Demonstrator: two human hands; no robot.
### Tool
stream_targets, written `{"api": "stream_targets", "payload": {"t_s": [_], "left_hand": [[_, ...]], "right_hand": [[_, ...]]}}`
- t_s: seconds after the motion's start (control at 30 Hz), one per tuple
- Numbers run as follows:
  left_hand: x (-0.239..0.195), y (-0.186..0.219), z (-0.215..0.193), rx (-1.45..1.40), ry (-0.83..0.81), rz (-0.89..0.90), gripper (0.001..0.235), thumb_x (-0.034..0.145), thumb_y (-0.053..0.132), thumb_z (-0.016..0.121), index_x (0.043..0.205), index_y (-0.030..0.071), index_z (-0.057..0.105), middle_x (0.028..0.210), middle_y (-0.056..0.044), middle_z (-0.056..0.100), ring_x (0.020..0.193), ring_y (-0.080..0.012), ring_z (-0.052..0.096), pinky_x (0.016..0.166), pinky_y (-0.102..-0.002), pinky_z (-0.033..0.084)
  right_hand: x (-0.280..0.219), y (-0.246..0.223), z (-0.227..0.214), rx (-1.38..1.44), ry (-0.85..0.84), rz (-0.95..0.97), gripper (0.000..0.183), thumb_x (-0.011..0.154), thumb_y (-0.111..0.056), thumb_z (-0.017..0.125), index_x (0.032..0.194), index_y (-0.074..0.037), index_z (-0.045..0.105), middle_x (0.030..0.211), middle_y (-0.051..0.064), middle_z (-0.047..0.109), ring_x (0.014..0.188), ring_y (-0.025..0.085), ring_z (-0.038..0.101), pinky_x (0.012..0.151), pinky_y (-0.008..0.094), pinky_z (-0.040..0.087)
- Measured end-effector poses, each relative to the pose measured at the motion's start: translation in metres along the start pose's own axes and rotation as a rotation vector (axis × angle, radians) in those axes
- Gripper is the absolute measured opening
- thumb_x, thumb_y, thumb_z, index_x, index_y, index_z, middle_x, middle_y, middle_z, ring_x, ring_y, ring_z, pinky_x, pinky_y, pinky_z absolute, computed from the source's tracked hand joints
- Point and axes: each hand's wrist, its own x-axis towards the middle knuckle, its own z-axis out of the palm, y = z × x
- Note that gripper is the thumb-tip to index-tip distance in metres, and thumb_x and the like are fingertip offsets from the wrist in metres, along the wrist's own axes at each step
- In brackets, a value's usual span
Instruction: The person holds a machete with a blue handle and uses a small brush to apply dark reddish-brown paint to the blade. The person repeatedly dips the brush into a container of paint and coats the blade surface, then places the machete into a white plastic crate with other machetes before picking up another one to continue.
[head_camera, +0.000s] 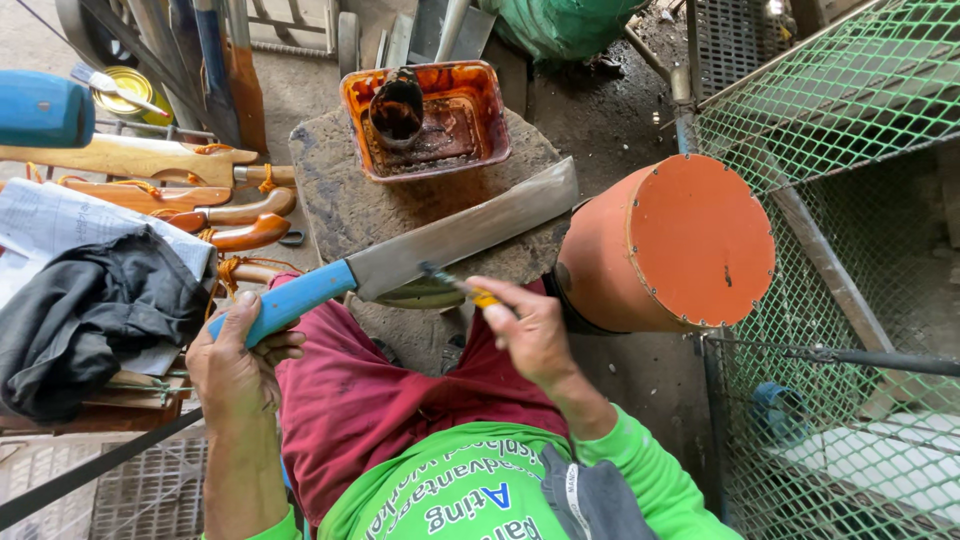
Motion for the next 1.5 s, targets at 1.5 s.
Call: {"api": "stream_targets", "payload": {"t_s": [1.5], "left_hand": [[0.004,0.005,-0.018,0.076,-0.116,-0.064,0.026,0.106,0.021,0.064,0.112,-0.003,0.06,0.093,-0.021,0.071,0.069,-0.0267,0.071,0.059,-0.033,0.059]], "right_hand": [[0.017,0.01,-0.013,-0.173,0.083,-0.225,0.037,0.097,-0.002,0.061,0.132,0.0,0.067,0.118,0.01,0.077,0.099,0.01,0.071,0.086,0.026,0.058]]}}
